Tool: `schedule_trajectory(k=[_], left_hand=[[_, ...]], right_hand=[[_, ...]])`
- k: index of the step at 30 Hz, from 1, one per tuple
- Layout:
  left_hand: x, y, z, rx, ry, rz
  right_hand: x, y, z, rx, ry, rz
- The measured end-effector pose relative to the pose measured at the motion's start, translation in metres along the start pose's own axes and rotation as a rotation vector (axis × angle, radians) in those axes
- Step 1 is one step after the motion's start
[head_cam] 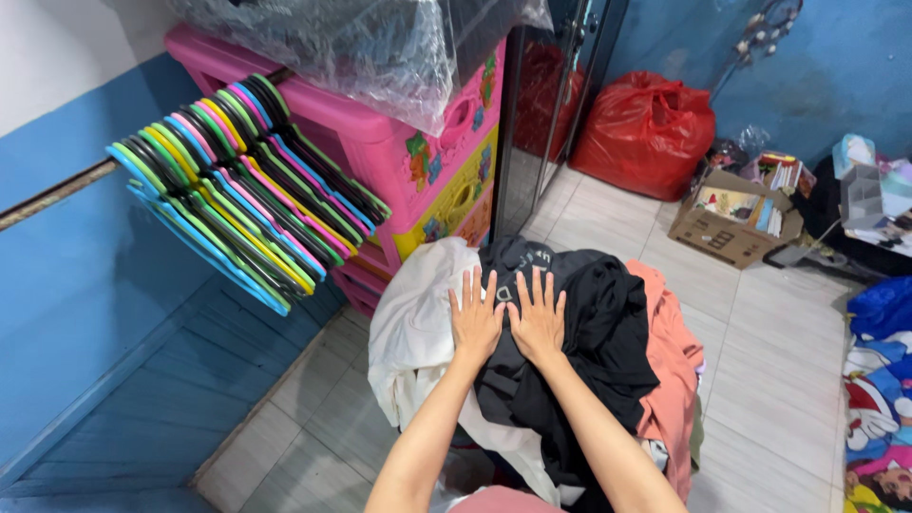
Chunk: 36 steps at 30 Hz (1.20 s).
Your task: The person picks up t-shirts from a pile, places each on a hanger, and hangs them on a wall-mounted rod. The person handles a black t-shirt, a white t-shirt, and another black t-shirt, repeating the same sequence for each item.
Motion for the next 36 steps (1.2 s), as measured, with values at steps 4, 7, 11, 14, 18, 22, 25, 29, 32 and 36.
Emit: schedule_trajectory(k=[4, 7, 11, 14, 18, 22, 25, 29, 32, 36], left_hand=[[0.011, -0.002, 0.011, -0.028, -0.029, -0.041], [0.024, -0.008, 0.020, -0.098, -0.046, -0.056], [0.049, -0.020, 0.027, -0.161, -0.068, -0.093], [0.069, -0.030, 0.023, -0.194, -0.044, -0.124], [0.084, -0.041, 0.009, -0.234, 0.036, -0.157], [0.085, -0.052, -0.007, -0.236, 0.069, -0.193], [0.084, -0.060, -0.018, -0.223, 0.094, -0.203], [0.079, -0.076, -0.029, -0.211, 0.092, -0.266], [0.076, -0.083, -0.035, -0.159, 0.116, -0.278], [0.072, -0.083, -0.041, -0.101, 0.209, -0.286]], right_hand=[[0.002, -0.008, 0.007, 0.204, -0.077, -0.011], [0.004, -0.023, 0.020, 0.297, -0.117, -0.062], [0.008, -0.054, 0.045, 0.296, -0.167, -0.127], [0.005, -0.077, 0.062, 0.278, -0.195, -0.189], [-0.003, -0.100, 0.074, 0.270, -0.203, -0.293], [-0.020, -0.112, 0.080, 0.298, -0.243, -0.337], [-0.029, -0.120, 0.079, 0.326, -0.241, -0.382], [-0.037, -0.133, 0.066, 0.327, -0.267, -0.379], [-0.041, -0.140, 0.050, 0.407, -0.255, -0.378], [-0.047, -0.146, 0.037, 0.447, -0.195, -0.418]])
Point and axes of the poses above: each hand's wrist, its own x-axis towards the middle knuckle, its own z-axis out of the back of the hand, y = z × x, the point moved 2 cm from there along x, towards the middle knuckle, and after that the axes turned 2 degrees about -x, right-handed, at the moved point
